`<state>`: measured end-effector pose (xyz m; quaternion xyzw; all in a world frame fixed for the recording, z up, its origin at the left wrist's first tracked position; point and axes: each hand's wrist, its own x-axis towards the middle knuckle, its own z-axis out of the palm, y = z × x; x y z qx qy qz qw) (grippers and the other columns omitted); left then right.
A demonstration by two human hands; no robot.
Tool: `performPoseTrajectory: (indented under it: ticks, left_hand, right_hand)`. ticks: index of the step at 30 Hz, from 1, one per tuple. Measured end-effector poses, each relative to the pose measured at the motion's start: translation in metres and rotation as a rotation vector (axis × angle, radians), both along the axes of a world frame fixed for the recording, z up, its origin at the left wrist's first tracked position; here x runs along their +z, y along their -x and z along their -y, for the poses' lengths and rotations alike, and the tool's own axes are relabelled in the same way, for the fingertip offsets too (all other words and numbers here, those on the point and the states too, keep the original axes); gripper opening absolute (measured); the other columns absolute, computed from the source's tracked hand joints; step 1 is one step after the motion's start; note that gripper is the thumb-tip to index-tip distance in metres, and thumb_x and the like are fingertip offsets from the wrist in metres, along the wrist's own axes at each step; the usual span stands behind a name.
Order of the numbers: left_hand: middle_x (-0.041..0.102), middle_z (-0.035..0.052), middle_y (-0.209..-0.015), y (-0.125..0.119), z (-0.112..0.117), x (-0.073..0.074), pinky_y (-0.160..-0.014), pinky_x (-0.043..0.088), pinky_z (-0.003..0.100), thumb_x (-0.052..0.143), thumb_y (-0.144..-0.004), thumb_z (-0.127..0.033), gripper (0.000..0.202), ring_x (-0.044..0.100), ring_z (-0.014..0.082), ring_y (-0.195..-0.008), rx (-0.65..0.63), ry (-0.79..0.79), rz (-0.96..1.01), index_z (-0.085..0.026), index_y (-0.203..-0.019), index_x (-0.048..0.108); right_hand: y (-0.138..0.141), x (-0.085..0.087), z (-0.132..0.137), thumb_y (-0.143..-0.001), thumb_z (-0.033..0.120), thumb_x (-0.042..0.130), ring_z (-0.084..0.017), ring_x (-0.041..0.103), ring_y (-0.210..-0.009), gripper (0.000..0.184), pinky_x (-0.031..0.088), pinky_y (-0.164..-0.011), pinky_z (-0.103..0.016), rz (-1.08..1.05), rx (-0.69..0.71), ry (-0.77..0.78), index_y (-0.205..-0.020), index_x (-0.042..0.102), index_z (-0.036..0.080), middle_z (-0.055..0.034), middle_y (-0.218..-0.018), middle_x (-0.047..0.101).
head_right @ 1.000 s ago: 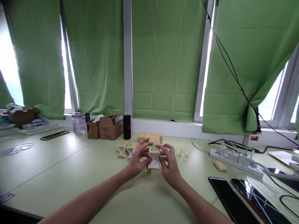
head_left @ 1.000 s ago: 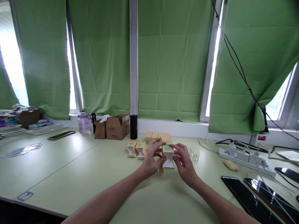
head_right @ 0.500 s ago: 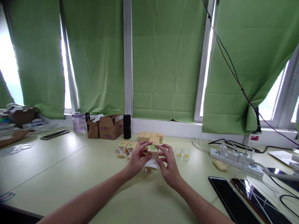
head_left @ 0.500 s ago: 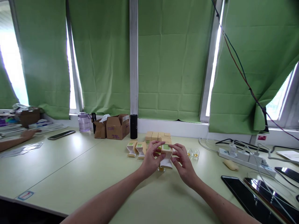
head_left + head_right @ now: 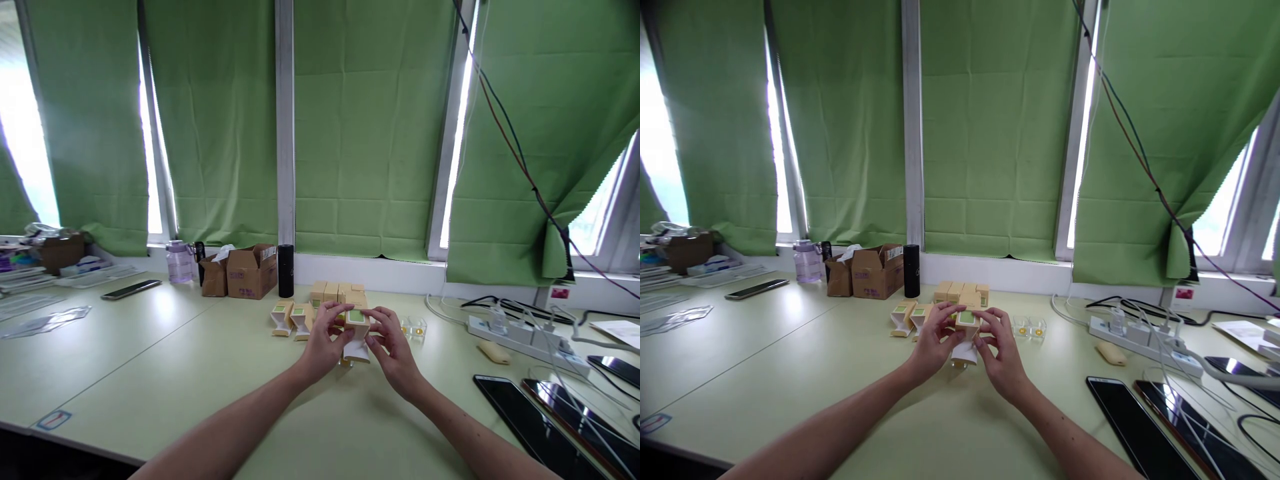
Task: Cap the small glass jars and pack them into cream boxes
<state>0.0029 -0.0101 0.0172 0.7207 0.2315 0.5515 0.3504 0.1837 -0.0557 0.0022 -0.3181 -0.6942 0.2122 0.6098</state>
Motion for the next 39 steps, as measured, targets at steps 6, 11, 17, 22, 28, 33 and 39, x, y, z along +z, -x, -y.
performPoseTrajectory:
  ticks: [6, 11, 17, 22, 28, 33, 39]
  left_hand:
    - [0.045, 0.0088, -0.13, -0.002, 0.002, -0.001, -0.084, 0.062, 0.036, 0.074, -0.087, -0.028, 0.041, 0.066, 0.0174, -0.095, -0.003, -0.002, -0.009, -0.028, -0.128, 0.067]
    - [0.044, 0.0081, -0.13, -0.002, 0.005, 0.0, -0.085, 0.061, 0.036, 0.073, -0.088, -0.026, 0.04, 0.065, 0.017, -0.096, 0.005, -0.011, -0.015, -0.028, -0.127, 0.067]
    - [0.045, 0.0079, -0.13, -0.002, 0.004, -0.002, -0.086, 0.062, 0.037, 0.073, -0.088, -0.03, 0.04, 0.065, 0.0167, -0.095, 0.016, -0.03, -0.026, -0.029, -0.127, 0.066]
    - [0.044, 0.0078, -0.13, -0.002, 0.003, -0.005, -0.086, 0.061, 0.036, 0.073, -0.088, -0.027, 0.041, 0.065, 0.016, -0.094, 0.029, -0.039, -0.038, -0.029, -0.128, 0.066]
    - [0.041, 0.0073, -0.132, -0.002, 0.003, -0.005, -0.086, 0.061, 0.036, 0.072, -0.087, -0.023, 0.044, 0.066, 0.0161, -0.095, 0.026, -0.026, -0.062, -0.031, -0.13, 0.064]
    - [0.036, 0.0105, -0.139, 0.003, 0.008, -0.002, -0.095, 0.058, 0.043, 0.07, -0.091, -0.034, 0.052, 0.064, 0.0226, -0.107, -0.067, -0.019, -0.116, -0.033, -0.142, 0.057]
    - [0.017, 0.0126, -0.159, 0.008, 0.012, 0.0, -0.118, 0.038, 0.056, 0.085, -0.078, -0.04, 0.102, 0.033, 0.0389, -0.145, -0.174, -0.035, -0.246, -0.039, -0.161, 0.026]
  right_hand:
    - [0.001, 0.001, -0.001, -0.101, 0.041, 0.057, -0.018, 0.068, -0.097, 0.03, 0.064, -0.08, -0.035, -0.028, -0.015, 0.008, -0.13, 0.06, 0.033, -0.0084, -0.132, 0.045]
    - [0.002, 0.0, -0.004, -0.101, 0.04, 0.057, -0.018, 0.069, -0.096, 0.028, 0.064, -0.078, -0.034, -0.037, -0.028, -0.001, -0.127, 0.061, 0.033, -0.0081, -0.13, 0.045]
    - [0.002, -0.003, -0.007, -0.1, 0.037, 0.056, -0.018, 0.068, -0.095, 0.027, 0.065, -0.077, -0.035, -0.033, -0.051, -0.022, -0.126, 0.061, 0.031, -0.0092, -0.129, 0.046]
    - [0.002, -0.006, -0.01, -0.1, 0.034, 0.055, -0.019, 0.068, -0.095, 0.027, 0.065, -0.076, -0.035, -0.034, -0.067, -0.031, -0.126, 0.061, 0.032, -0.009, -0.127, 0.048]
    - [0.002, -0.006, -0.011, -0.1, 0.033, 0.055, -0.018, 0.069, -0.092, 0.026, 0.064, -0.076, -0.035, -0.038, -0.074, -0.03, -0.125, 0.061, 0.031, -0.0085, -0.127, 0.049]
    - [0.0, -0.007, -0.013, -0.1, 0.034, 0.054, -0.017, 0.07, -0.093, 0.027, 0.064, -0.077, -0.034, -0.046, -0.086, -0.022, -0.126, 0.059, 0.03, -0.0083, -0.129, 0.049]
    - [-0.003, -0.008, -0.016, -0.1, 0.036, 0.055, -0.018, 0.07, -0.094, 0.028, 0.064, -0.074, -0.033, -0.083, -0.098, -0.016, -0.128, 0.058, 0.031, -0.0087, -0.133, 0.05]
